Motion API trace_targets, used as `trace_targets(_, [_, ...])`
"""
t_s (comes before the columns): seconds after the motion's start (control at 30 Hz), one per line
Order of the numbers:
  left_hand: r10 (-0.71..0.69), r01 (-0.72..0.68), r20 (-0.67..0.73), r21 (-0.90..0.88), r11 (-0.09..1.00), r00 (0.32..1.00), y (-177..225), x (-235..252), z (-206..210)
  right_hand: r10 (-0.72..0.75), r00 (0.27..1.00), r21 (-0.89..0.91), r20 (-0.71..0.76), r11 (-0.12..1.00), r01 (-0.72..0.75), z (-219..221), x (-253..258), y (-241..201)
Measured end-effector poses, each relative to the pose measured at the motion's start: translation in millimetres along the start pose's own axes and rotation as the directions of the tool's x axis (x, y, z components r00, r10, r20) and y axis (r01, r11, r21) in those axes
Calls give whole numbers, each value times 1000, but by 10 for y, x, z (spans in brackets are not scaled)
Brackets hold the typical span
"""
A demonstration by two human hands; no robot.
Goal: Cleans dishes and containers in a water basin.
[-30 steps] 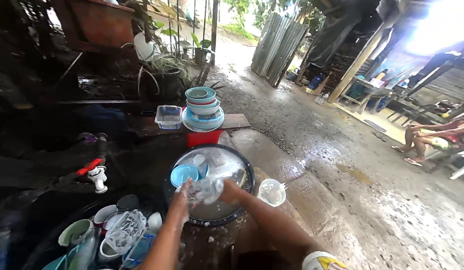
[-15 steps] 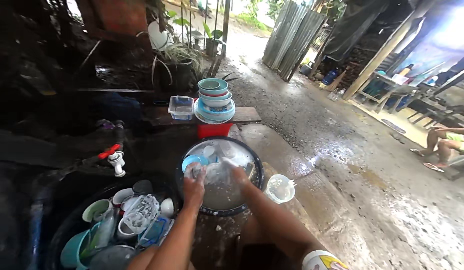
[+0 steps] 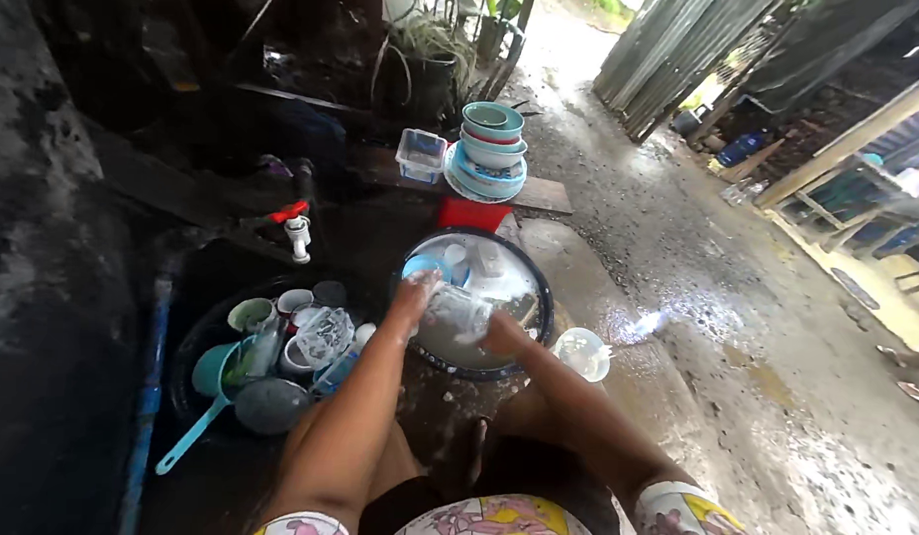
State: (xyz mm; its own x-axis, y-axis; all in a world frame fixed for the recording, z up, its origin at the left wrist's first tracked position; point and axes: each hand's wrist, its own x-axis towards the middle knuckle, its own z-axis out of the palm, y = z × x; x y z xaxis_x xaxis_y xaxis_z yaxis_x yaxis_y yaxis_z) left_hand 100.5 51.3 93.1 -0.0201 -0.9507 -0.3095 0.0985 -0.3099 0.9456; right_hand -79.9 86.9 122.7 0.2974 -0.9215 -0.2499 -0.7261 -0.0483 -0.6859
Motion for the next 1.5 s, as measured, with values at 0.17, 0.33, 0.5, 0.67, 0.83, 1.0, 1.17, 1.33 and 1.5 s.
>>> trace_targets(0.17, [-200,194,11,-308,931,980,-47,-88,210,115,991,-192,-68,973,-126,-381,31,-289])
trace_targets(0.33, [-179,171,5,-322,931,984,-40,-29,74,-94,995,-209,47,973,101,-754,-167,-295])
trace_targets(0.5, [-181,182,32,-298,937,983,95,-132,97,-195,957,-86,-216,980,181,-632,-235,-115])
trace_targets(0.67, [-136,152,124,-126,980,983,50,-200,147,181,907,-686,380,712,146,-552,-278,-369])
trace_targets(0.83, [108,-100,36,-163,981,994,-113,-131,207,177,930,-209,323,971,-113,-446,-71,-70])
trace_targets(1.0, [283,-284,-32,-34,958,959,-171,35,21,103,967,586,232,779,-224,-94,-125,-29])
trace_targets(1.17, [-136,132,54,69,989,989,-175,19,26,-58,965,-667,257,712,220,-186,-134,-221])
trace_targets(1.33, [112,-86,127,-193,978,986,-232,87,72,43,999,207,22,977,-46,-257,37,-129])
trace_targets(1.5, [40,-34,52,-102,994,998,-112,-12,105,-75,993,-217,89,972,93,-216,-86,-193])
